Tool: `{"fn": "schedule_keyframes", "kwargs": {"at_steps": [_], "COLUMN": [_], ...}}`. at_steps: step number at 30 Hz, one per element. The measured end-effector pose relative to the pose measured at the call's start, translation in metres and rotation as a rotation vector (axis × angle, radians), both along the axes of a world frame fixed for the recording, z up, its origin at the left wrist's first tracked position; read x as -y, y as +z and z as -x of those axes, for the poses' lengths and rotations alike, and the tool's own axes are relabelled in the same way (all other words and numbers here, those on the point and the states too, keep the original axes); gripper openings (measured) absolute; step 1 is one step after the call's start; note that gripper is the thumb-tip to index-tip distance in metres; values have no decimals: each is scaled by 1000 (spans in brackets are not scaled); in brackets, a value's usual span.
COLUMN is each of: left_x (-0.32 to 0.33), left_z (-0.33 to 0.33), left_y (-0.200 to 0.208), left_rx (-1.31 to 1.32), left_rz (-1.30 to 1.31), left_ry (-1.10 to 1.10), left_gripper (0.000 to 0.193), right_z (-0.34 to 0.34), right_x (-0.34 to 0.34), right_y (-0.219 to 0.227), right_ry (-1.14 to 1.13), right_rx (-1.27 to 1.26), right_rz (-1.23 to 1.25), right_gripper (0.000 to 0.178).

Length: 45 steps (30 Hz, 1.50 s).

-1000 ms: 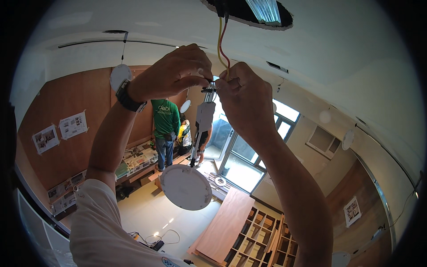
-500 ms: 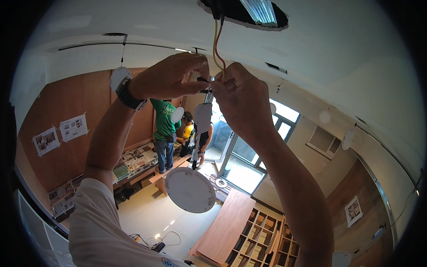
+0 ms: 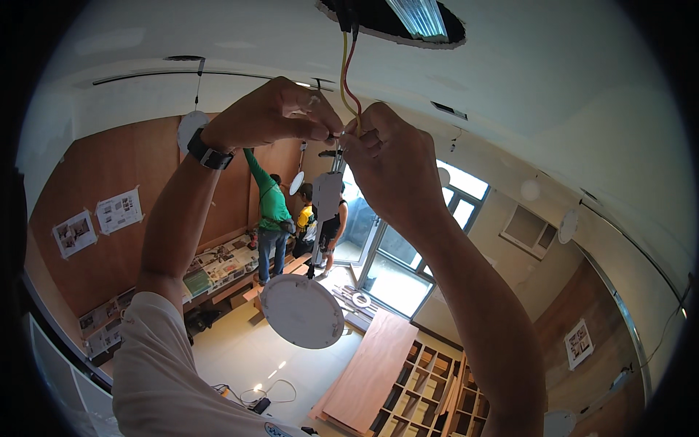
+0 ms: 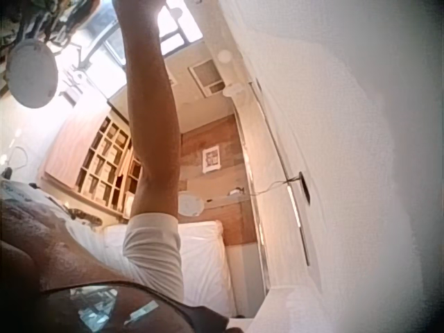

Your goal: The person touches a ceiling surface to check for gaps, then pulls a circular light fixture out of its hole and handles the electrical wiring.

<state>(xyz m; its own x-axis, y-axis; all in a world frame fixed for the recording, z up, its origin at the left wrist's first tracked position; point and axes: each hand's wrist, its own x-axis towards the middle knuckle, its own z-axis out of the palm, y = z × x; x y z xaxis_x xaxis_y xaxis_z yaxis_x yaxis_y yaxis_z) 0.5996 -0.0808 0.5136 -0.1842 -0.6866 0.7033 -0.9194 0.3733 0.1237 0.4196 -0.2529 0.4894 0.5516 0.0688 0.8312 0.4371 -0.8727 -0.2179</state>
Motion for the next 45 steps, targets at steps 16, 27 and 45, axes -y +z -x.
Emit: {"fn": "schedule_keyframes", "kwargs": {"at_steps": [16, 27, 45], "left_x": [10, 17, 2], "left_z": [24, 20, 22], "left_y": [-25, -42, -86], "left_rx": [258, 391, -102], "left_rz": [445, 550, 532], "left_ry": [163, 225, 27], "left_gripper": [35, 38, 40], "right_z": [-4, 0, 44], "right_x": [7, 2, 26], "right_y": [1, -4, -41], "right_ry": [-9, -12, -109], "right_rx": [74, 63, 4], "right_rz": [-9, -50, 65], "right_gripper": [16, 19, 34]}}
